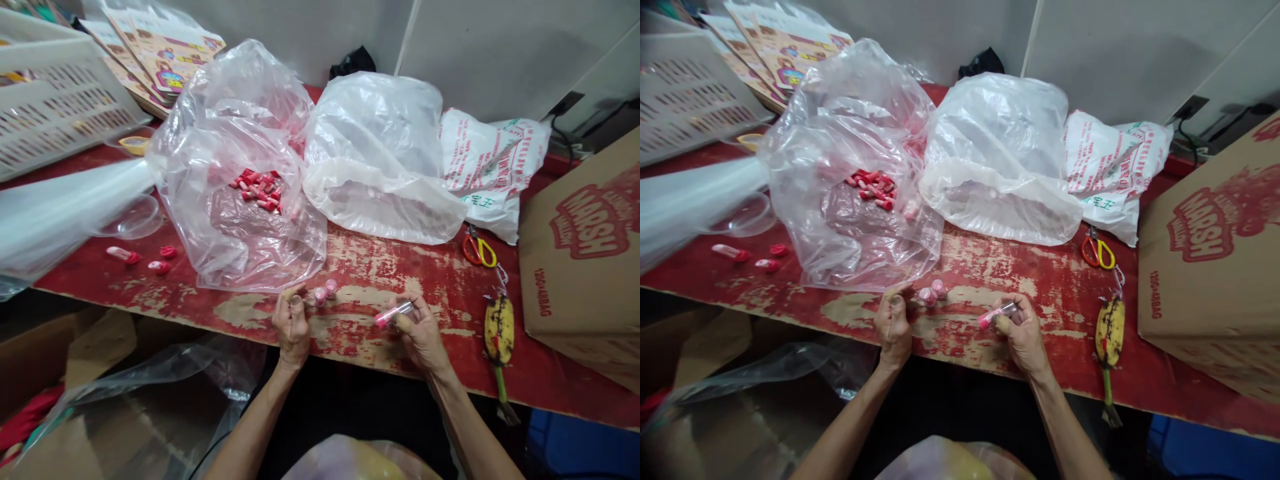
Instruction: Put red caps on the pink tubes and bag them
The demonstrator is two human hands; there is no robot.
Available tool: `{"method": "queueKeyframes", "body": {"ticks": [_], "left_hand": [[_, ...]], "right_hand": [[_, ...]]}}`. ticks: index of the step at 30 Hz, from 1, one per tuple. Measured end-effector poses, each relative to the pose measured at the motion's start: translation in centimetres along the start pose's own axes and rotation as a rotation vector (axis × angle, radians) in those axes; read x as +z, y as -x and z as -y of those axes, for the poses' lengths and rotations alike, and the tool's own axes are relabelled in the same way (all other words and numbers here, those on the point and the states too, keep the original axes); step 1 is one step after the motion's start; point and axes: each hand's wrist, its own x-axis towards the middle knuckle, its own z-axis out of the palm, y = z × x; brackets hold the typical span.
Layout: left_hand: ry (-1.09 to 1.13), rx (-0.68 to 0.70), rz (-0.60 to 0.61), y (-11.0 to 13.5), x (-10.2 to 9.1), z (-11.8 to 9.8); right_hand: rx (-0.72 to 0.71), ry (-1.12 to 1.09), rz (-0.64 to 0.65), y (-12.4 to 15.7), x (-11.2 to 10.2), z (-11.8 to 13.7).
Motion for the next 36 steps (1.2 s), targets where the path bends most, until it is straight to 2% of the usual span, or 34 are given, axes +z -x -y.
{"method": "queueKeyframes", "body": {"ticks": [3, 6, 8, 10, 12, 17, 20, 24, 26, 27, 29, 33, 36], "left_hand": [[-0.037, 0.005, 0.009, 0.0, -0.1, 0.0], [-0.047, 0.007, 0.019, -0.1, -0.1, 0.0], [-0.05, 0.006, 0.016, -0.1, 0.0, 0.1], [-0.058, -0.001, 0.011, -0.1, 0.0, 0.1], [-0.067, -0.015, 0.013, -0.1, 0.0, 0.2], [-0.052, -0.024, 0.004, 0.0, -0.1, 0.2], [-0.051, -0.025, 0.009, 0.0, -0.1, 0.2], [-0.042, -0.012, 0.016, 0.0, -0.2, 0.1], [-0.045, -0.014, 0.015, 0.0, -0.1, 0.1], [-0.048, -0.019, 0.015, 0.0, -0.1, 0.1], [-0.048, -0.027, 0.016, -0.1, -0.1, 0.0], [-0.036, -0.027, 0.028, -0.1, -0.2, -0.1], [-0.052, -0.017, 0.03, -0.1, -0.1, 0.0]], "right_hand": [[-0.152, 0.217, -0.055, 0.4, -0.3, -0.2], [-0.39, 0.588, -0.116, 0.7, -0.7, -0.5], [-0.617, 0.813, -0.067, 0.7, -0.9, -0.9], [-0.804, 0.96, 0.052, 0.3, -1.1, -1.3], [-0.879, 1.045, 0.14, 0.0, -1.1, -1.5], [-0.845, 1.091, -0.019, -0.1, -0.8, -1.7], [-0.846, 1.102, 0.082, -0.1, -0.6, -2.1], [-0.853, 1.073, 0.065, -0.4, -0.5, -2.7], [-0.84, 1.05, 0.104, -0.5, -0.4, -2.7], [-0.8, 1.032, 0.128, -0.6, -0.3, -2.6], [-0.618, 0.918, 0.125, -0.7, -0.2, -2.1], [-0.203, 0.38, -0.007, -0.7, -0.2, -1.2], [-0.101, 0.136, -0.039, -0.9, -0.6, -1.1]]}}
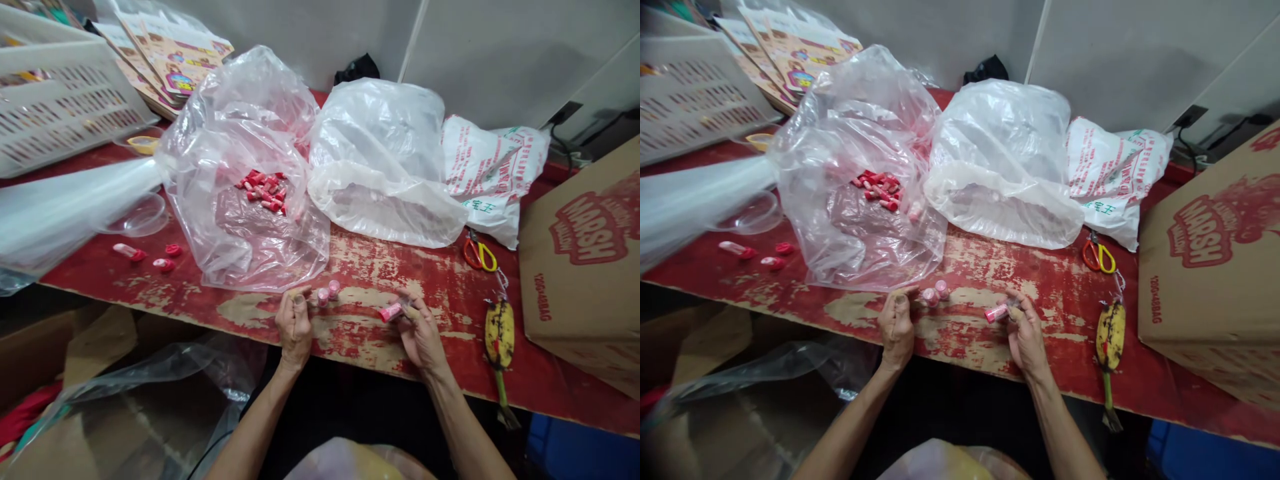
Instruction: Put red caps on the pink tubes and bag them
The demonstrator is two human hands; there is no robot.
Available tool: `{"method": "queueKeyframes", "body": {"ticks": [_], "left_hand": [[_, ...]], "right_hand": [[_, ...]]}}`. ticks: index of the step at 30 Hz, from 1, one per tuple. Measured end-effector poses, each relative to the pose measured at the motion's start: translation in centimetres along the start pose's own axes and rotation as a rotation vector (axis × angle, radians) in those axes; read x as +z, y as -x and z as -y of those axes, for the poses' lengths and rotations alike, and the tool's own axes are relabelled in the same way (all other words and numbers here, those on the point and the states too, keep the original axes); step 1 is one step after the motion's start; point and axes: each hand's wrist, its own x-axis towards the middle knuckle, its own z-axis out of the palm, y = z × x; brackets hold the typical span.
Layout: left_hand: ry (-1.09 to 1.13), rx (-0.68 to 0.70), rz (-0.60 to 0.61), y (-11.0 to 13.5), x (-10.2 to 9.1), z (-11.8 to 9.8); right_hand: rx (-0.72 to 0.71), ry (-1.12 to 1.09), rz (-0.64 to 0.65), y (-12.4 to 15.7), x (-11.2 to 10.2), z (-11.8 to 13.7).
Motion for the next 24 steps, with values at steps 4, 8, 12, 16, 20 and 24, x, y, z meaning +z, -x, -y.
{"method": "queueKeyframes", "body": {"ticks": [4, 8, 12, 16, 20, 24], "left_hand": [[-0.004, 0.003, 0.006, 0.0, 0.1, 0.1], [-0.011, 0.014, 0.013, 0.0, 0.0, 0.0], [-0.025, 0.023, 0.015, 0.0, 0.1, -0.3], [-0.023, 0.016, 0.014, -0.1, 0.1, -0.4], [-0.032, 0.026, 0.022, -0.1, 0.0, -0.4], [-0.025, 0.01, 0.031, 0.0, 0.0, -0.3]], "right_hand": [[0.02, -0.05, 0.019, -0.2, -0.4, -0.4], [0.019, -0.022, 0.031, 0.2, -0.5, -0.5], [-0.13, 0.285, 0.104, 0.7, -0.6, 0.1], [-0.55, 0.819, 0.197, 0.7, -0.3, 0.2], [-0.732, 1.056, 0.148, 0.4, 0.3, -1.1], [-0.749, 1.057, 0.15, 0.5, 0.5, -1.7]]}}
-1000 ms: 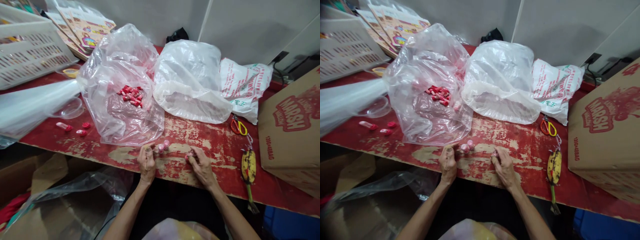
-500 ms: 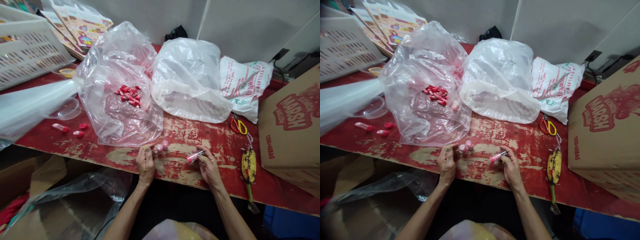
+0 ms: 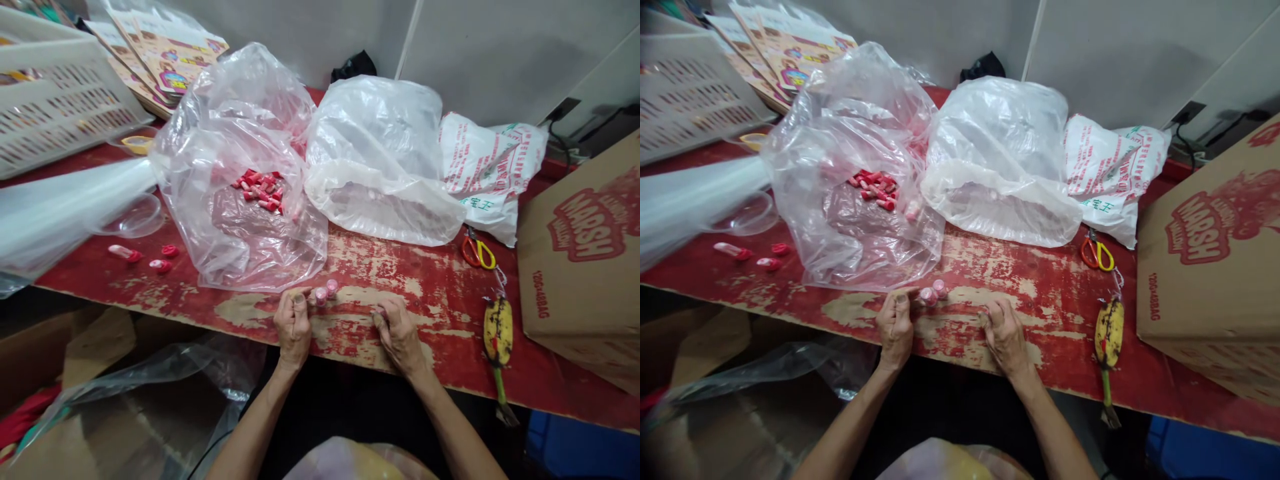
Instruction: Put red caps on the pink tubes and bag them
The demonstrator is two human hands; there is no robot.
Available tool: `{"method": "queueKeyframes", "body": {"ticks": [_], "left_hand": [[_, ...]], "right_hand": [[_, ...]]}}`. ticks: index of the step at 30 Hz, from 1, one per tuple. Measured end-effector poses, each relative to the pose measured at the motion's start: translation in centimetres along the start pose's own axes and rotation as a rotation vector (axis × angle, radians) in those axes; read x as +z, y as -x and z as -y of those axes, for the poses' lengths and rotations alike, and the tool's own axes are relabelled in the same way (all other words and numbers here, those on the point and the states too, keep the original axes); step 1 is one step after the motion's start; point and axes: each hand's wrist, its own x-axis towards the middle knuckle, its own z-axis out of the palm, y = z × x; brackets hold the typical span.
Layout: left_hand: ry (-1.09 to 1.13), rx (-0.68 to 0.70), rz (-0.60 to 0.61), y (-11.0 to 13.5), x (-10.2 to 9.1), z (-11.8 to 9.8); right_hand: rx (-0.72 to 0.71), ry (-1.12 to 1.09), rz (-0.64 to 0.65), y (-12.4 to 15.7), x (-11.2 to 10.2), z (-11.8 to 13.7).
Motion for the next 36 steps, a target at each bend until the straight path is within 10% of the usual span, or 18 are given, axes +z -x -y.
{"method": "queueKeyframes", "body": {"ticks": [5, 11, 23, 30, 36], "left_hand": [[0.004, 0.012, 0.008, 0.1, 0.0, 0.1], [0.004, 0.02, 0.009, 0.0, -0.1, -0.1], [-0.033, 0.063, 0.011, 0.0, -0.1, -0.2], [-0.03, 0.069, 0.017, -0.1, -0.1, -0.3], [-0.043, 0.071, 0.023, -0.2, 0.0, -0.2]], "right_hand": [[-0.098, -0.029, -0.138, -0.3, -1.1, 0.5], [-0.182, 0.085, 0.122, -0.9, -1.4, 0.2], [-0.077, -0.035, 0.026, -0.3, -0.8, -0.2], [0.542, -0.739, 0.047, -0.8, -1.6, 0.4], [0.669, -1.262, -0.016, -1.0, -1.9, 0.9]]}}
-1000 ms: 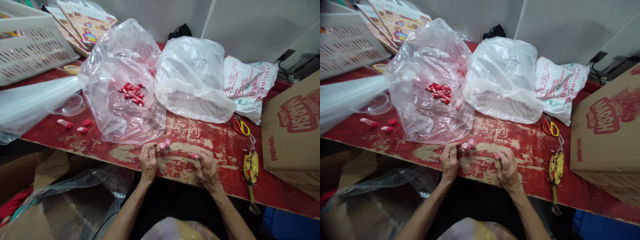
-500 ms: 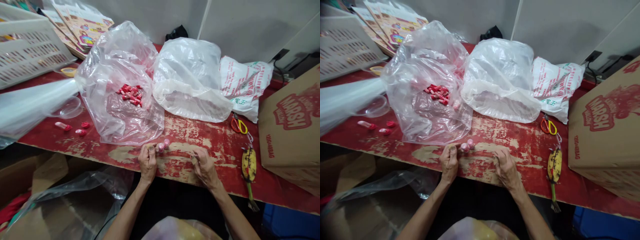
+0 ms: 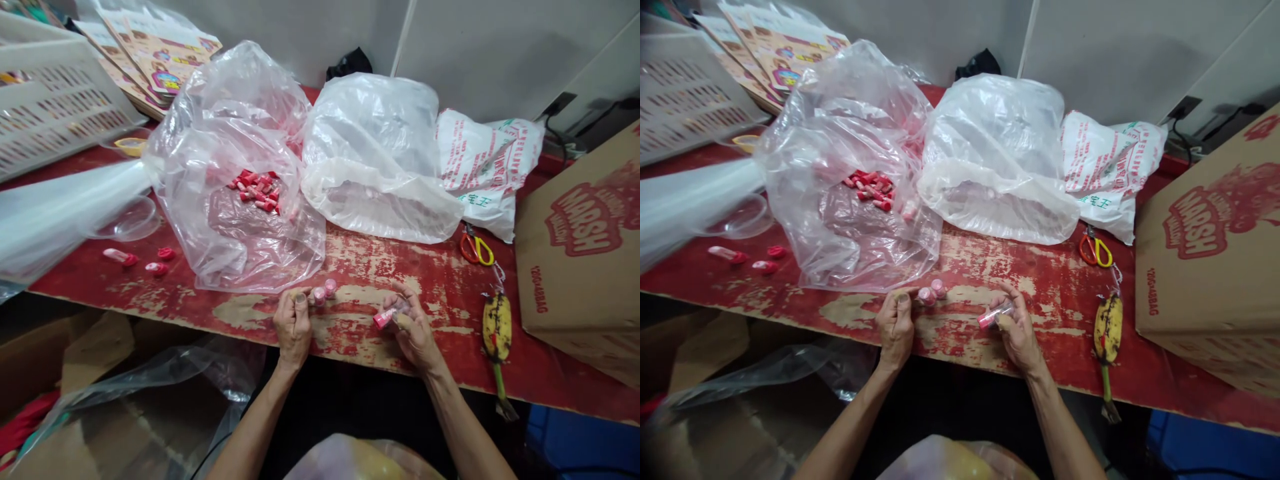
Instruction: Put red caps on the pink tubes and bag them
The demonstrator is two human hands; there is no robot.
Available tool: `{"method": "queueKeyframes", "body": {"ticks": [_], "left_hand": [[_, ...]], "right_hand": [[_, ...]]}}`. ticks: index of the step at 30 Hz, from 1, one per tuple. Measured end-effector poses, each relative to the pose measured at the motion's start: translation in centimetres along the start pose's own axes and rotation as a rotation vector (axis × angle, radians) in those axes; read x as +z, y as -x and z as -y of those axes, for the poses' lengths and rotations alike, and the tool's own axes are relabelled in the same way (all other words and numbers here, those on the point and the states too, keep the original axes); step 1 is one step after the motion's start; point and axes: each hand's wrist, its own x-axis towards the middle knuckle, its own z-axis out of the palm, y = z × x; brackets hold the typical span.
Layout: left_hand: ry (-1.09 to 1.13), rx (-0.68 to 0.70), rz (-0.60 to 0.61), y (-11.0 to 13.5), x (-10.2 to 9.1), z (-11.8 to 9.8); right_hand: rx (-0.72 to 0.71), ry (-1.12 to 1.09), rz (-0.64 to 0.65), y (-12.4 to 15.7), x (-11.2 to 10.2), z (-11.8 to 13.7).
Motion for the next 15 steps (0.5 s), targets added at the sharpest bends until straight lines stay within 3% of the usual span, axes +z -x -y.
{"method": "queueKeyframes", "body": {"ticks": [4, 9, 12, 15], "left_hand": [[-0.001, -0.004, -0.001, 0.0, 0.0, 0.0], [0.0, -0.001, 0.002, 0.0, 0.0, -0.1], [-0.003, -0.002, 0.004, 0.0, 0.0, 0.0], [-0.007, -0.002, 0.002, 0.0, 0.0, 0.0]], "right_hand": [[-0.026, -0.004, 0.047, 0.1, -0.3, -0.3], [-0.071, 0.298, 0.149, 0.7, -0.7, 0.4], [-0.184, 0.542, 0.128, 0.9, -0.3, 0.8], [-0.401, 0.846, 0.115, 0.5, 0.1, 0.5]]}}
